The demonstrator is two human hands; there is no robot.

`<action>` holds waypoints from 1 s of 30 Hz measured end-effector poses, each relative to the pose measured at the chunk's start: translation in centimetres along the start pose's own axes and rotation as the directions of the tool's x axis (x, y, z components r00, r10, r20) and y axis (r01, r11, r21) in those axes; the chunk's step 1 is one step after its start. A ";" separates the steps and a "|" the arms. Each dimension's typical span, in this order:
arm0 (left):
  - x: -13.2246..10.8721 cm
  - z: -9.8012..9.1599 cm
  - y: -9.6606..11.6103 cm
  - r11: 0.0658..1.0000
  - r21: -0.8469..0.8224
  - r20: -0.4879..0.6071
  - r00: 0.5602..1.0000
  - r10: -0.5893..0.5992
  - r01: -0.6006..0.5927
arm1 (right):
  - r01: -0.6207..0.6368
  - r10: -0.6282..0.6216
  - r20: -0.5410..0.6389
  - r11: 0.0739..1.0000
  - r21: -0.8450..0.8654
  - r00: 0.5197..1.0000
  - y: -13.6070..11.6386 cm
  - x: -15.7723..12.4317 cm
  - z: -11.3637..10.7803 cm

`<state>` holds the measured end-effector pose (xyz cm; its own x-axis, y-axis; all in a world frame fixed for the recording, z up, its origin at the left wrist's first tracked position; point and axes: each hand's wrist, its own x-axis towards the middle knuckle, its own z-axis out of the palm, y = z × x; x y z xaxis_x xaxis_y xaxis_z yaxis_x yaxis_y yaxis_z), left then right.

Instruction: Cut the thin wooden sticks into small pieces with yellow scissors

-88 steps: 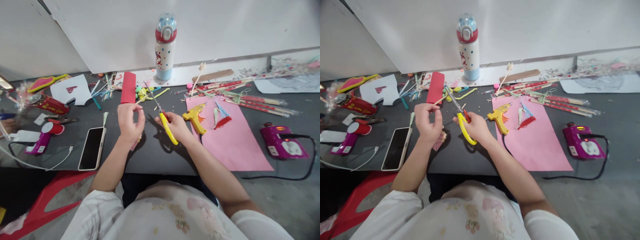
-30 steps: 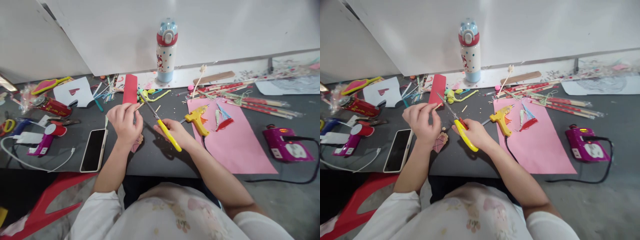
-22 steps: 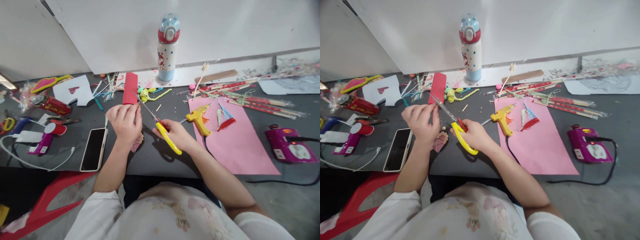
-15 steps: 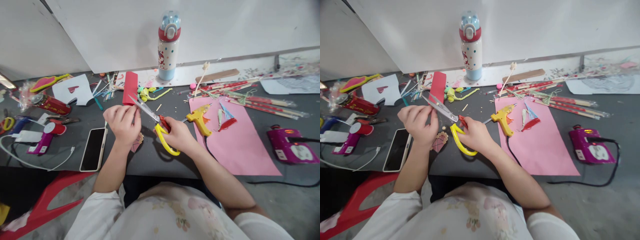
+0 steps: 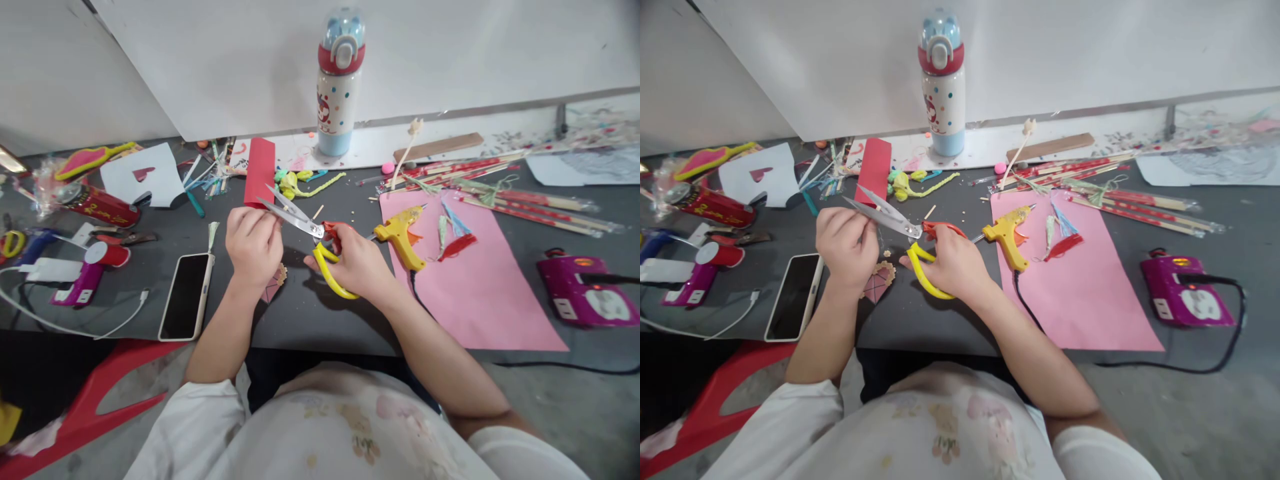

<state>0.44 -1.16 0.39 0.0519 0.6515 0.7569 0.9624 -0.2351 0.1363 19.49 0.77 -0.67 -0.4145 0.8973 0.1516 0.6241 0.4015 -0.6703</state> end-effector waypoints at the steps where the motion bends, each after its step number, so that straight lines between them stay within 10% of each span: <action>1: 0.0 0.0 0.0 1.000 -0.014 0.010 1.000 -0.015 0.015 | 0.008 -0.008 0.000 1.000 0.008 1.000 0.0 0.0 0.0; 30: 0.3 0.7 0.3 0.999 -0.019 0.179 0.983 -0.046 0.050 | -0.125 0.121 0.155 0.992 0.012 0.980 -0.1 0.4 -0.3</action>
<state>0.91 -0.52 0.23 0.0547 0.7799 0.6235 0.9586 -0.2158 0.1858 19.42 1.17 -0.33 -0.4333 0.9001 -0.0453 0.6629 0.2843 -0.6926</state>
